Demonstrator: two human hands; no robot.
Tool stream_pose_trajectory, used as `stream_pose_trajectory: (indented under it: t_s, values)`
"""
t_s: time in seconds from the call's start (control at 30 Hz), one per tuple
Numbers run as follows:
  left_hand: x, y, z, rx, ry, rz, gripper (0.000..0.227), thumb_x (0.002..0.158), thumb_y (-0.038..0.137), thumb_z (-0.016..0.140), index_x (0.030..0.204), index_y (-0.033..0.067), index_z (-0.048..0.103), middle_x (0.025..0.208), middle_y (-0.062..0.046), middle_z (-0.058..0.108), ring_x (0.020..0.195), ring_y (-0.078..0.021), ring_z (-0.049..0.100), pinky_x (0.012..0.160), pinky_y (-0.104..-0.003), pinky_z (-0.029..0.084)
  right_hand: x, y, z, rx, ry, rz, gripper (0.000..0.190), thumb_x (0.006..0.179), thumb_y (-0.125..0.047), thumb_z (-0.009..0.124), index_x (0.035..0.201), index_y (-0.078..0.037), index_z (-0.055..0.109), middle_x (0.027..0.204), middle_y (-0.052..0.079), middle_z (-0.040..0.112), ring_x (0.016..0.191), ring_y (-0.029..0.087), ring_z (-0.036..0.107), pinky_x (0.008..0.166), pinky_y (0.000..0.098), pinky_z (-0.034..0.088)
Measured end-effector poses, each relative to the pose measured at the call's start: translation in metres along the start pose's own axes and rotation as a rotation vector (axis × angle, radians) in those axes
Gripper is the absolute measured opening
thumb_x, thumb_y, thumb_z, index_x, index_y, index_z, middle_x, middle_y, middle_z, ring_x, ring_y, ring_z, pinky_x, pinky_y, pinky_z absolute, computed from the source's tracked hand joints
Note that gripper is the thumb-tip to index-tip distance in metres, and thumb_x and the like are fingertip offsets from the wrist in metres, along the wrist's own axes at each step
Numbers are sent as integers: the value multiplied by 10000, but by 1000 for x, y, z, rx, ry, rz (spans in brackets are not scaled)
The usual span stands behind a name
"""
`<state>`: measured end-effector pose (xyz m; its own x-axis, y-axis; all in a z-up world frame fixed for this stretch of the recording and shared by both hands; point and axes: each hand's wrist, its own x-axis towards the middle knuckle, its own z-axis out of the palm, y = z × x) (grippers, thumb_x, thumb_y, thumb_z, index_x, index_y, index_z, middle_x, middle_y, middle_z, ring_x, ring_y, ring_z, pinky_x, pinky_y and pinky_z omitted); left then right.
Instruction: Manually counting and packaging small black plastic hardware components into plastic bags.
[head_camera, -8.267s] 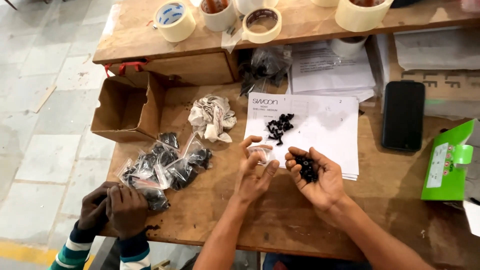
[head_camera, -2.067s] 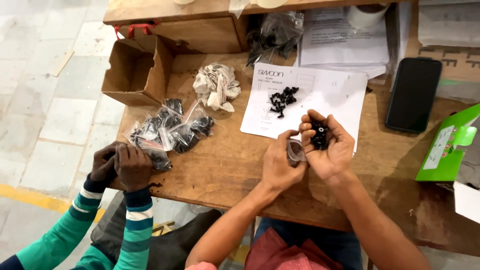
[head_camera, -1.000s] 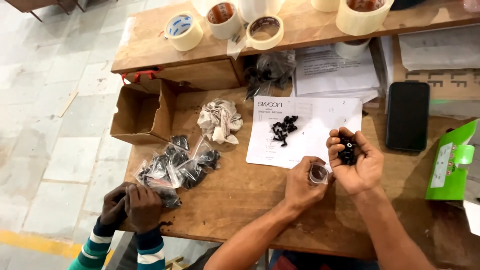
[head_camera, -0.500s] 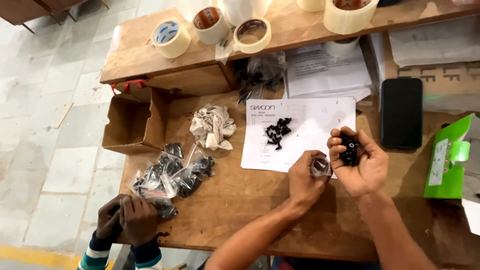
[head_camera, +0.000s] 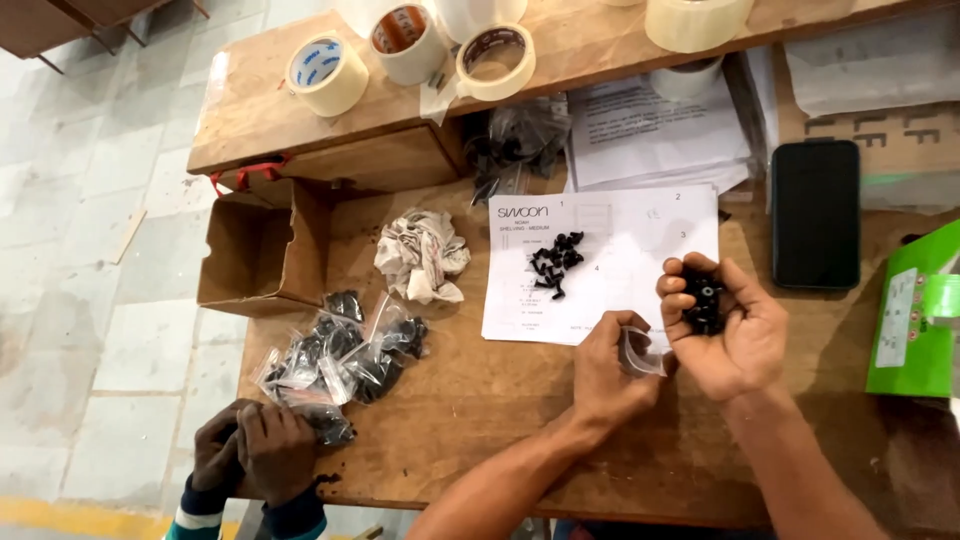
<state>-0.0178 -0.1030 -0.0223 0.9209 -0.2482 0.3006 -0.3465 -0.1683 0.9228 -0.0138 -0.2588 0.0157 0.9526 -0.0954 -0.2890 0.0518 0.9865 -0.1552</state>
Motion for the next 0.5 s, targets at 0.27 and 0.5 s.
stream_pose_trajectory:
  t_s: [0.27,0.5]
  values:
    - [10,3,-5,120,92,-110,375,836,124,875,1066,42,590,845,-98,679,727,-209,685,644,-333,546,2,10,-8,-88,10,-9,363,1113,-246,475,1108,82,629,1141,239,627,998,282,579,797,305,554]
    - [1,-3,-2,105,137,-33,486,703,42,844,1105,36,570,910,-113,680,788,-229,695,679,-353,573,7,22,-28,-48,-45,-45,377,1126,-254,460,1108,79,636,1127,229,628,1002,291,579,795,319,548]
